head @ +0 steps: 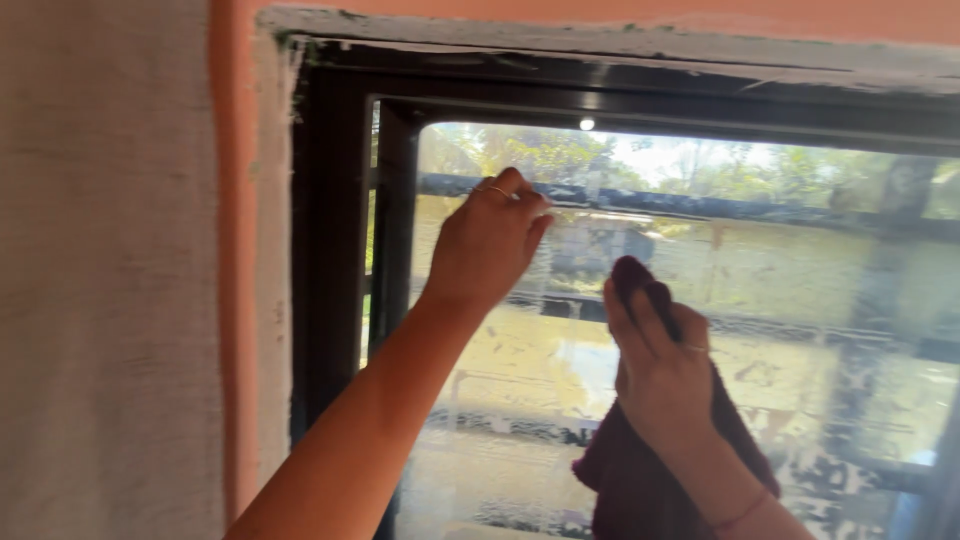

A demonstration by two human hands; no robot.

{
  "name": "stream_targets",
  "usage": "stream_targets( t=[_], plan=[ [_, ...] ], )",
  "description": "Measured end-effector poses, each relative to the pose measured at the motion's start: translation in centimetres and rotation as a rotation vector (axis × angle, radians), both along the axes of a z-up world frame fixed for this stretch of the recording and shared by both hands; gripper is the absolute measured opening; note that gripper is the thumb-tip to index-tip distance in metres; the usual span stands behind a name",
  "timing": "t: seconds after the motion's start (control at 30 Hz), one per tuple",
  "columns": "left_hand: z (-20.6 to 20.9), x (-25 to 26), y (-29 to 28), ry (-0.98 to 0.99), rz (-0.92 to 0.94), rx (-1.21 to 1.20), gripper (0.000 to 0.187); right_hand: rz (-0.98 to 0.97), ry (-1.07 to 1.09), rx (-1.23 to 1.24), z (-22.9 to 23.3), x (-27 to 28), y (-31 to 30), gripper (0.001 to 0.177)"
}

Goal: The person wets a maroon cloth in a green bowl, then wipes a soapy window pane with the cloth. They repeatedly wipe different sections of the glass, occasionally using a finger to rub spots, and continue wiping until the end of the clip.

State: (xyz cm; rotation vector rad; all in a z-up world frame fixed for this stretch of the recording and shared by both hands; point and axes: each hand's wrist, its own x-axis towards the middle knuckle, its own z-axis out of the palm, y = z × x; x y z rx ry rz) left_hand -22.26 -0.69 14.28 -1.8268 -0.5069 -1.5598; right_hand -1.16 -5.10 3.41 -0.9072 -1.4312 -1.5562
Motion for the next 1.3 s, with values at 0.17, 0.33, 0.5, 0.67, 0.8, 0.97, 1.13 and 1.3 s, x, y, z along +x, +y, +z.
stream_targets(
  t=[0.17,0.33,0.5,0.67,0.8,0.97,1.13,1.3],
  plan=[
    [0.4,1.1,0.8,-0.07,0.019,-0.025,0.012,-0.002,0.005,0.009,-0.1,0.2,0.3,0.06],
    [0.5,4.5,0.0,0.086,-0.15,0.016,0.018,-0.024,0.025,-0.107,-1.6,0.8,0.4,0.069],
    [0.6,11.1,-2.1,0.205,-0.094,0.084,0.056,-0.049,-0.005,-0.173,-4.5,2.9,-0.4,0.074],
    [1.4,14.3,-3.0,0.013,-0.008,-0.012,0.067,-0.032,-0.035,-0.128,-5.5,4.3,-0.4,0.07],
    [1.2,14.9,-2.7,-0.071,-0.031,0.034,0.061,-0.025,-0.031,-0.16,-5.5,4.5,-0.4,0.07],
    [0.7,15.8,-1.4,-0.009,-0.024,0.108,0.048,-0.008,-0.027,-0.127,-5.7,4.5,-0.4,0.066],
    [1.7,14.7,-0.3,0.074,-0.071,0.197,0.029,0.009,-0.03,-0.152,-5.7,4.5,-0.7,0.073],
    [1.4,13.0,-1.0,0.206,-0.101,0.196,0.033,0.035,-0.027,-0.145,-5.3,4.5,-0.7,0.074]
  ],
)
